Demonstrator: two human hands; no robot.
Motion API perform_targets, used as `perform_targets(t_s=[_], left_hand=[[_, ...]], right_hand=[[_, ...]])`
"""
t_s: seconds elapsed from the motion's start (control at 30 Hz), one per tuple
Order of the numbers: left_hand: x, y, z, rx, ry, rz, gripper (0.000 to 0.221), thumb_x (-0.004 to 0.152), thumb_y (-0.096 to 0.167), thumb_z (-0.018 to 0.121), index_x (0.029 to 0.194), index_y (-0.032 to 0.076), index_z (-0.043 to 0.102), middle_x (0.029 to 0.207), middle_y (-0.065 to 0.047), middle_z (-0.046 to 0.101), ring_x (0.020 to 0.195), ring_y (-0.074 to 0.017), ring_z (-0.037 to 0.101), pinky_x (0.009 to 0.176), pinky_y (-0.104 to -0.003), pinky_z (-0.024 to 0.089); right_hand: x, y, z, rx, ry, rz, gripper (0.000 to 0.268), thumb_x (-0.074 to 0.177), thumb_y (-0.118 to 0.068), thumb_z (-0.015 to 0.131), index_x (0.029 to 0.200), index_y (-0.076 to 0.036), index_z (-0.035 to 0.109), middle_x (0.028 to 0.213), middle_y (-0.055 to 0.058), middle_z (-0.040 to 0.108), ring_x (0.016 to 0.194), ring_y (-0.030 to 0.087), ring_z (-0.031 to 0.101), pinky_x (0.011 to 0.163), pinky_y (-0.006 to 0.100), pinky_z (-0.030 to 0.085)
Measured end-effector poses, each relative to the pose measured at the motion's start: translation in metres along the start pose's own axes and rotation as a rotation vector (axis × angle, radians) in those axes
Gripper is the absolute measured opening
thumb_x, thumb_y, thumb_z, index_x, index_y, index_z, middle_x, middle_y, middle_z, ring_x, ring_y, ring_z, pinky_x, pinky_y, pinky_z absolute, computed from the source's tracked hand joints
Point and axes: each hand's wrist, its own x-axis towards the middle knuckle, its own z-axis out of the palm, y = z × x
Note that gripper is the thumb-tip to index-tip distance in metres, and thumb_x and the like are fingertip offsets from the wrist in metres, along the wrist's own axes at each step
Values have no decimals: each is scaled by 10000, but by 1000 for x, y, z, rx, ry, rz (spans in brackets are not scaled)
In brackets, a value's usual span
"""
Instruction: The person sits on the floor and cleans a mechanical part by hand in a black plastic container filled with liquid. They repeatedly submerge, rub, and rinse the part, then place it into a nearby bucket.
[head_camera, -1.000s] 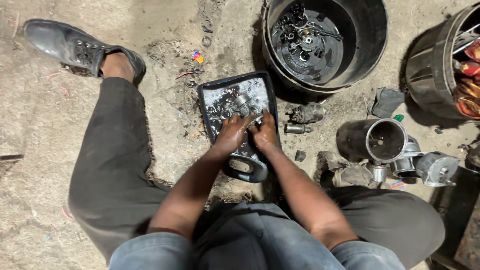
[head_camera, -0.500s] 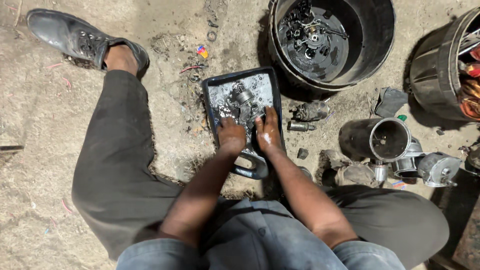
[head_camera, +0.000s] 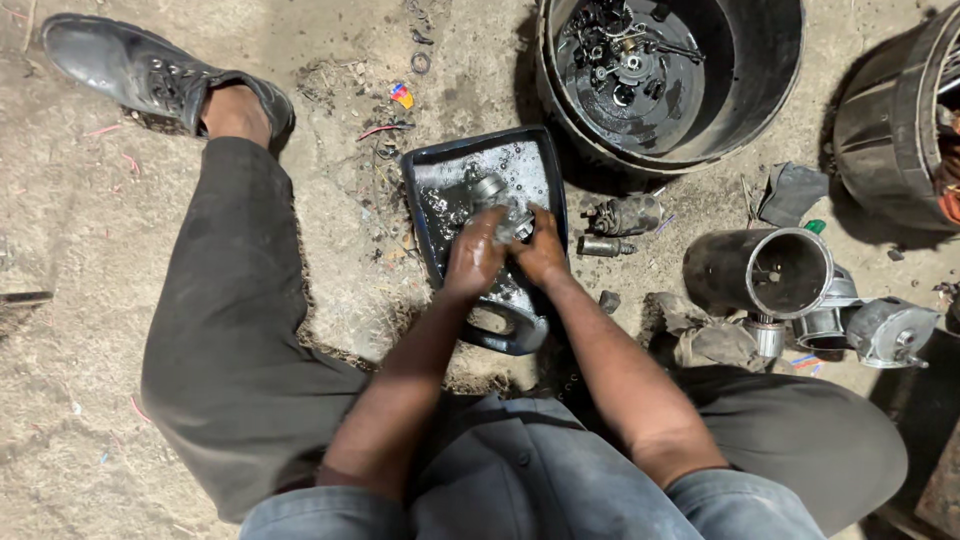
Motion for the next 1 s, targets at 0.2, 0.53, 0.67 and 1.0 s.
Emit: perform_targets(t_s=[0.2, 0.53, 0.67, 1.0], left_hand=[[35, 15, 21, -28, 153, 366, 354, 953, -19, 560, 1273, 99, 652, 1241, -167, 685, 1127, -293, 684, 932, -408, 612], [9, -28, 18, 676, -193, 226, 513, 982, 108, 491, 1489, 34, 495, 1422, -137, 624, 1299, -356, 525, 1095, -468, 414], [-5, -27, 15, 591, -181, -29, 415, 976, 176, 518, 1368, 69, 603, 1361, -178, 632, 1347, -342, 520, 1114, -466, 409], [21, -52, 30, 762, -689, -289, 357, 874, 260, 750, 1172, 65, 719, 1334, -197, 640, 1195, -403, 624, 979, -477, 534]], right_hand=[[17, 23, 13, -95, 7, -19, 927, 905, -298, 725, 1576, 30, 176, 1606, 252, 272, 1466, 378, 342, 1219, 393, 298], [22, 33, 18, -160, 58, -205, 974, 786, -146, 799, 1605, -55, 279, 1609, 240, 355, 1499, 373, 347, 1257, 374, 293], [16, 24, 12, -134, 28, -130, 1046, 755, -278, 902, 1577, -61, 294, 1608, 235, 327, 1493, 374, 327, 1231, 402, 264], [22, 21, 6, -29, -99, -96, 1177, 709, -387, 914, 1590, -10, 230, 1612, 239, 335, 1484, 359, 358, 1235, 387, 281]])
